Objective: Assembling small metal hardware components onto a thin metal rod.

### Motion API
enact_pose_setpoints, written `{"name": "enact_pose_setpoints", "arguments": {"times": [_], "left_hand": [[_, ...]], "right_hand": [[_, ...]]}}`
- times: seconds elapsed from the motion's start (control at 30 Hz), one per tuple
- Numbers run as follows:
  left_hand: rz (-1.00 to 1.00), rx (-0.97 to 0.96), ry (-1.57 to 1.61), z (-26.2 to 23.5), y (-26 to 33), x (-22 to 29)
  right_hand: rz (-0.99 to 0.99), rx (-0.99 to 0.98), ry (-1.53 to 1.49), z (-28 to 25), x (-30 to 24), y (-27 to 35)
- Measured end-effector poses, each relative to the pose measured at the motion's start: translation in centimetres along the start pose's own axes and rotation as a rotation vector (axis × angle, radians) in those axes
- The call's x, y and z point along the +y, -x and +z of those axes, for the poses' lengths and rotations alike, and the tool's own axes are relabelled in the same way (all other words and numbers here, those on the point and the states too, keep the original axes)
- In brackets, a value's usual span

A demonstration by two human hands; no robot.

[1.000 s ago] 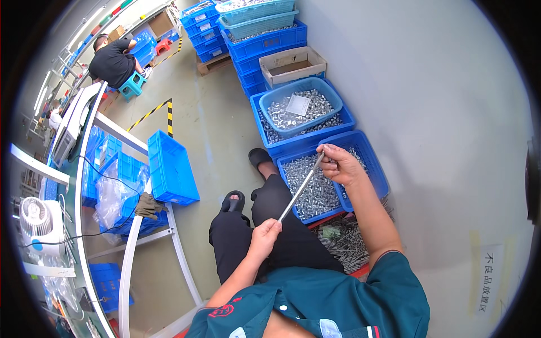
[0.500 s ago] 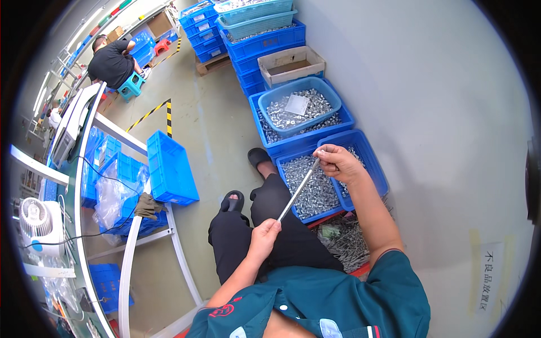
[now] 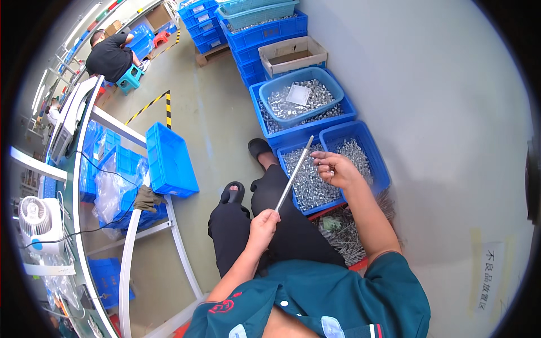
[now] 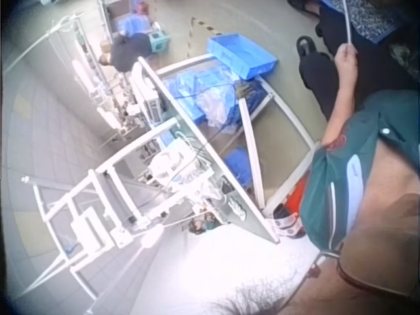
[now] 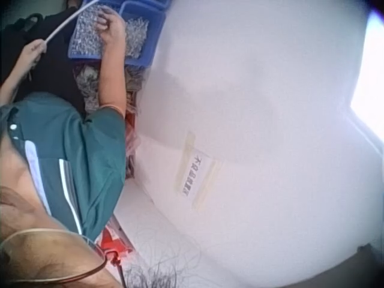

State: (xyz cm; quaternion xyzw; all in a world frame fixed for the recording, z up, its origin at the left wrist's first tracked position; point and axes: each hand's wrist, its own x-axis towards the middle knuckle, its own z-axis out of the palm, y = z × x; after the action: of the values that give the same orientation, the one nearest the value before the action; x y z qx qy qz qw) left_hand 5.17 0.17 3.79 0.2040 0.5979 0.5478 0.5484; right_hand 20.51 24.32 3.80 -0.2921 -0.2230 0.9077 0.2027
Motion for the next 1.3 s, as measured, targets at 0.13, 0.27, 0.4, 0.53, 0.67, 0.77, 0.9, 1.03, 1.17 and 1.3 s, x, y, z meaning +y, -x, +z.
{"name": "enact_pose_setpoints", "arguments": {"times": [0.13, 0.27, 0.4, 0.53, 0.67, 0.77, 0.9, 1.03, 1.17, 1.3], "left_hand": [[0.053, -0.019, -0.051, -0.2, -0.3, -0.4], [0.068, -0.01, -0.078, -0.1, -0.1, -0.3], [0.106, -0.021, -0.093, -0.1, -0.1, -0.6], [0.089, -0.008, -0.176, -0.1, 0.1, -0.5], [0.103, -0.008, -0.216, -0.1, 0.0, -0.5], [0.102, -0.01, -0.222, -0.1, 0.0, -0.5], [0.104, -0.006, -0.225, -0.2, 0.0, -0.6], [0.149, -0.006, -0.232, -0.1, 0.0, -0.8], [0.16, 0.021, -0.25, 0.1, 0.1, -0.7], [0.131, 0.031, -0.196, 0.2, 0.0, -0.6]], "right_hand": [[0.022, -0.041, -0.205, -1.2, 0.2, -0.8], [-0.031, -0.019, -0.242, -0.9, -0.1, -1.1], [-0.038, -0.036, -0.217, -0.7, -0.2, -1.2], [-0.04, -0.046, -0.321, 0.3, -0.6, -1.4], [-0.055, -0.039, -0.316, 1.4, -1.2, -1.0], [-0.117, -0.084, -0.167, 1.9, -1.7, -0.7], [-0.282, 0.098, 0.397, 3.4, -3.3, 0.4], [-0.176, -0.024, 0.306, 3.5, -4.4, 0.9], [-0.275, 0.15, 0.459, 4.1, -2.6, 0.7], [-0.168, 0.049, 0.316, 4.6, -0.4, 0.5]]}}
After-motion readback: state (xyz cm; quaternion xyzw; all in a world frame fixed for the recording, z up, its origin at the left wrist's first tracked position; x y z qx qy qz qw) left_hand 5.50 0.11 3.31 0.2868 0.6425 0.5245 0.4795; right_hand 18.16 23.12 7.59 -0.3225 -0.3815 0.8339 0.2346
